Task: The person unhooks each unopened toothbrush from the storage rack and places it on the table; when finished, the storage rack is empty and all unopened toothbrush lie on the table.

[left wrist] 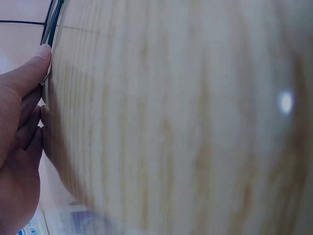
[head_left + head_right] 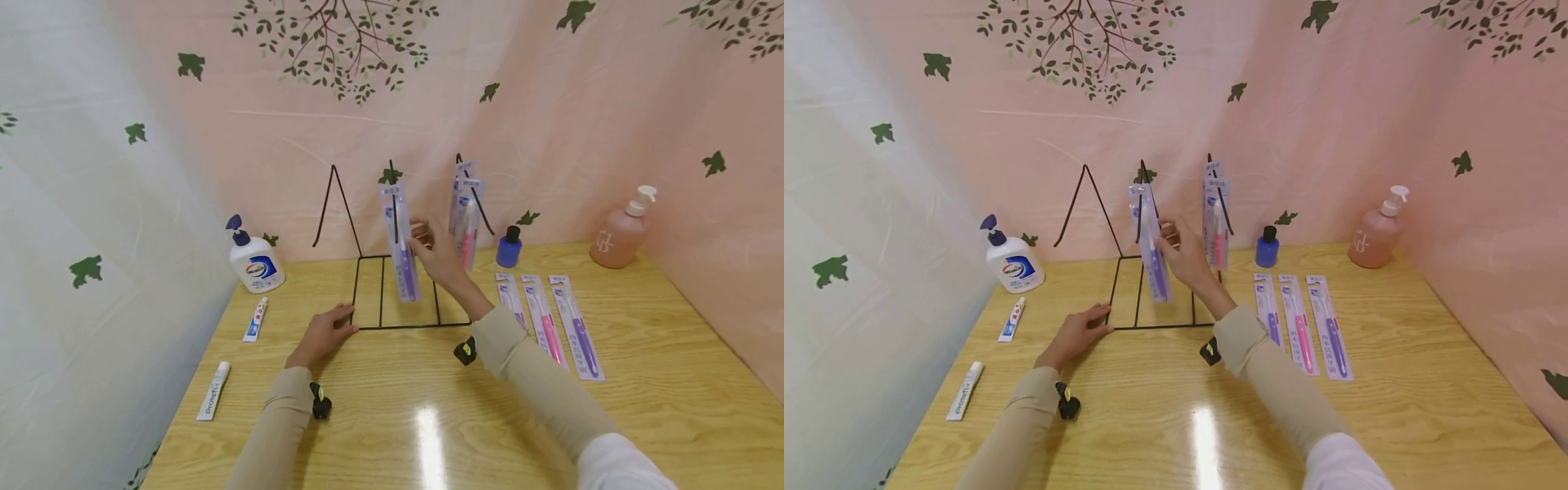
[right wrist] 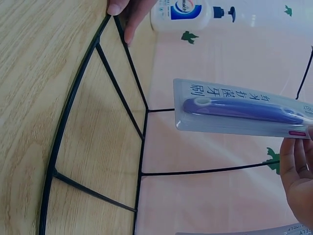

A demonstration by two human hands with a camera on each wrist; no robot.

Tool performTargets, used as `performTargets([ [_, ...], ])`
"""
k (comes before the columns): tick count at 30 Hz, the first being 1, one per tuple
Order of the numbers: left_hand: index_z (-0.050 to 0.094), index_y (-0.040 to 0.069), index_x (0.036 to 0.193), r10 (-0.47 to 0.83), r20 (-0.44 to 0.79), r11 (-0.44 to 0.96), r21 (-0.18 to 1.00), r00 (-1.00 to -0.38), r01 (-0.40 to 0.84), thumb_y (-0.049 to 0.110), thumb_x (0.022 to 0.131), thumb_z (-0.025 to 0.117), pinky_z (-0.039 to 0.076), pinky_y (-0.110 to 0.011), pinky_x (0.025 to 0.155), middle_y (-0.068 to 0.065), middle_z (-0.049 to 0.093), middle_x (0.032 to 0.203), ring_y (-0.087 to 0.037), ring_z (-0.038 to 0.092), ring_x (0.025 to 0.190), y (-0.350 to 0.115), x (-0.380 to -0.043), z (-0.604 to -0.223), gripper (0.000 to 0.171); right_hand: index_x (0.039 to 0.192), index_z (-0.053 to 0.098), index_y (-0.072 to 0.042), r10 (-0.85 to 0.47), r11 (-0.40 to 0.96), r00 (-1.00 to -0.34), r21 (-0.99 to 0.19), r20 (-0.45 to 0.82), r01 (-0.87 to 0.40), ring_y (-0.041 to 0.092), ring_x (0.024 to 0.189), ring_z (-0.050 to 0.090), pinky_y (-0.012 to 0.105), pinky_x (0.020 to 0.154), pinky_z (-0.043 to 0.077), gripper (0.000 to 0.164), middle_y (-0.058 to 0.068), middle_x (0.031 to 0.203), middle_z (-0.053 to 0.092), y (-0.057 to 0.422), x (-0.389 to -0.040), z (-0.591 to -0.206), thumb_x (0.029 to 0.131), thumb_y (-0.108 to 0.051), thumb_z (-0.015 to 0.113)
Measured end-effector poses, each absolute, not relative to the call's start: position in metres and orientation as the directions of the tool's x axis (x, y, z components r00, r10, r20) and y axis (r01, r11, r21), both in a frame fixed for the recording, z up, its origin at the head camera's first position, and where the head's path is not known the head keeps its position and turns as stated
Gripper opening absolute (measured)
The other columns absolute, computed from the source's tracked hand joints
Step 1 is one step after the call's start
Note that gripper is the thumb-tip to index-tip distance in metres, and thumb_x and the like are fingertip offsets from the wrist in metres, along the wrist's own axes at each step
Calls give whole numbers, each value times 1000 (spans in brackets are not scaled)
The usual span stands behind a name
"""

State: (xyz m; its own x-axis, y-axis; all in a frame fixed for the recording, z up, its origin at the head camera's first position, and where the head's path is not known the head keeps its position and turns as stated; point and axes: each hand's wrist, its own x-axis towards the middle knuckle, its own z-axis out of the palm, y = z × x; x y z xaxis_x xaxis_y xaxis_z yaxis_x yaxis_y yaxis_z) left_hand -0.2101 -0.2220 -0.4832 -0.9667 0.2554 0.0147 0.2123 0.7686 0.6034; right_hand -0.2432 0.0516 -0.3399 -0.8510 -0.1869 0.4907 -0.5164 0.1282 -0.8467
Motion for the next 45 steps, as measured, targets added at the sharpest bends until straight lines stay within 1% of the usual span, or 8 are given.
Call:
performTargets([
  [2,47,10,142,258,14,772,598,-966,215,30,92,64,30,-51,113,-15,39,150,-31,34,140,-222,-210,-483,57,123,51,7,-195,135,-852,-848,485,-513,42,83,61,44,72,54,31,28,99,61,53,-241,-339,92,4,57],
  [9,47,11,142,242,3,773,603,-970,195,31,92,64,29,-51,114,-15,38,150,-31,33,141,-222,-209,-483,57,125,50,5,-222,161,-858,-850,463,-501,41,84,62,25,68,51,32,26,101,61,57,-229,-338,94,2,55],
  [16,47,11,142,246,5,773,602,-969,199,30,92,64,29,-51,114,-13,38,150,-30,32,141,-223,-211,-485,56,124,51,4,-262,164,-830,-825,493,-542,39,78,62,33,65,53,31,26,97,63,62,-218,-338,94,3,55],
  [23,47,10,142,256,16,767,605,-967,213,30,92,64,30,-51,113,-15,39,150,-31,33,141,-223,-211,-485,57,125,51,-1,-289,143,-821,-826,492,-545,36,79,62,26,64,51,30,23,97,64,65,-224,-357,95,-1,56],
  [26,47,10,142,255,17,768,604,-967,213,30,91,64,30,-51,113,-14,39,150,-31,33,141,-223,-211,-484,57,125,51,-4,-296,138,-818,-825,493,-547,31,78,63,28,65,53,31,20,98,65,67,-228,-369,95,-4,57],
  [33,47,12,142,254,5,766,610,-967,204,31,92,64,29,-51,114,-12,39,150,-30,32,142,-223,-212,-486,57,124,52,-4,-324,139,-805,-816,497,-561,25,79,64,24,64,52,29,17,98,66,74,-213,-370,95,-5,57],
  [41,47,12,142,258,9,760,616,-966,209,32,92,64,28,-50,115,-7,41,149,-29,30,142,-224,-212,-487,57,125,53,-6,-357,149,-788,-802,502,-578,24,78,64,31,62,55,33,16,95,66,81,-200,-369,93,-4,59],
  [45,47,12,142,263,13,763,609,-965,216,32,92,63,28,-51,114,-9,40,149,-30,31,142,-223,-211,-487,57,124,54,-8,-363,158,-791,-805,492,-573,23,78,64,29,63,55,31,14,94,66,84,-194,-369,93,-7,60],
])
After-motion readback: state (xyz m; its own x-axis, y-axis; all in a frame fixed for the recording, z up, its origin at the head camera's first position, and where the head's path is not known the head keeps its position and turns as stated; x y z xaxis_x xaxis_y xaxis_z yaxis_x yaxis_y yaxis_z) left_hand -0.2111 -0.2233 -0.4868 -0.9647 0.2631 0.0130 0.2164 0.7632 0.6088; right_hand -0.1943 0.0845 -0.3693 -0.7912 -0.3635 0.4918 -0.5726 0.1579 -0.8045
